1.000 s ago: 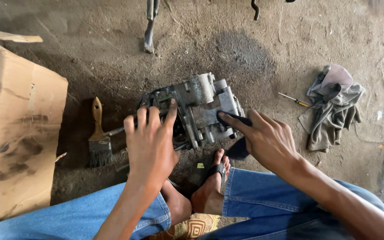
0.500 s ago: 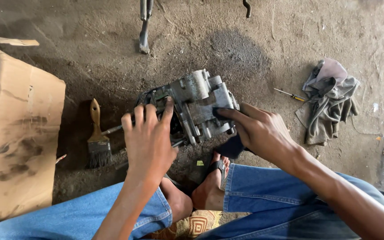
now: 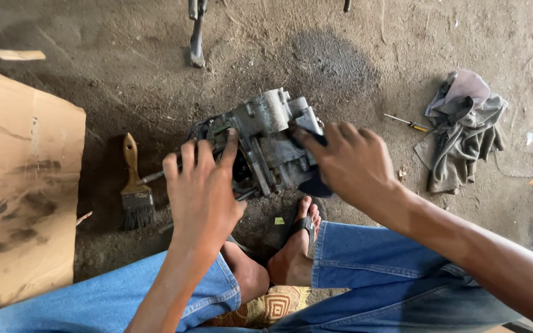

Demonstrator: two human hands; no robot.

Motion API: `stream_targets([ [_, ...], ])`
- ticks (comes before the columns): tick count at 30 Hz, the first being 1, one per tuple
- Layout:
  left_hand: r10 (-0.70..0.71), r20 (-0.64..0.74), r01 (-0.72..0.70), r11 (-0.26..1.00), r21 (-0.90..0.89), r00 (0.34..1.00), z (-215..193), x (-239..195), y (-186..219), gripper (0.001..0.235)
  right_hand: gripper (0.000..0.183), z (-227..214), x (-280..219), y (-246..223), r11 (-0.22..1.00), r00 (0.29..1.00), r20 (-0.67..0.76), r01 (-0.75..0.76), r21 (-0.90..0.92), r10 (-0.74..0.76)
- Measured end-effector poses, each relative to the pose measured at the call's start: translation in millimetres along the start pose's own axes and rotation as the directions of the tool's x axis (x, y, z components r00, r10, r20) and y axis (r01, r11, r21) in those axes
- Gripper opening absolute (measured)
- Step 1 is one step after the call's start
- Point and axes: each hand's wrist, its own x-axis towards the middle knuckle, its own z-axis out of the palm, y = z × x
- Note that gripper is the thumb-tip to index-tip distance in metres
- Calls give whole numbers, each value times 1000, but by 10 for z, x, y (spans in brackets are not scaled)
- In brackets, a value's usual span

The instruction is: The person sits on the floor and cleans a disassembled engine block using a black cloth. They wipe various surfaces of the metal part, rotate it to access different sides, and continue scrubbing until the end of the clip.

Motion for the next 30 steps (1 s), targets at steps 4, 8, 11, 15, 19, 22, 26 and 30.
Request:
stream_targets([
  [4, -25, 27, 25, 1000, 13, 999, -57, -33, 34, 102, 24, 91, -237, 421, 999, 996, -91, -24, -43, 20],
  [8, -4, -30, 4, 1000, 22, 1000, 6, 1, 28, 106, 28, 81, -281, 279, 956, 986, -163, 25, 291, 24],
  [11, 3, -37, -2, 1000, 25, 999, 43, 3, 13, 107, 29, 92, -93, -45, 947, 969, -238, 138, 289, -69],
  [15, -2, -23, 4, 998, 64, 1000, 11, -28, 19, 108, 27, 649, 231, -151, 977, 899, -412, 200, 79, -151],
  [19, 5, -23, -4, 999, 48, 1000, 16, -26, 10, 109, 28, 420, 86, -179, 991, 935, -330, 136, -12, -132],
  [22, 12, -29, -11, 999, 34, 1000, 46, -8, -15, 107, 34, 250, 43, -237, 999, 984, -177, 39, 12, -37],
  [26, 12, -49, -12, 1000, 13, 999, 48, -7, -16, 105, 33, -23, 34, -224, 999, 999, 27, -48, 14, 47],
  [30, 8, -49, -8, 1000, 7, 999, 35, -7, -13, 105, 30, -5, -29, -133, 994, 992, 64, -108, -15, 109],
])
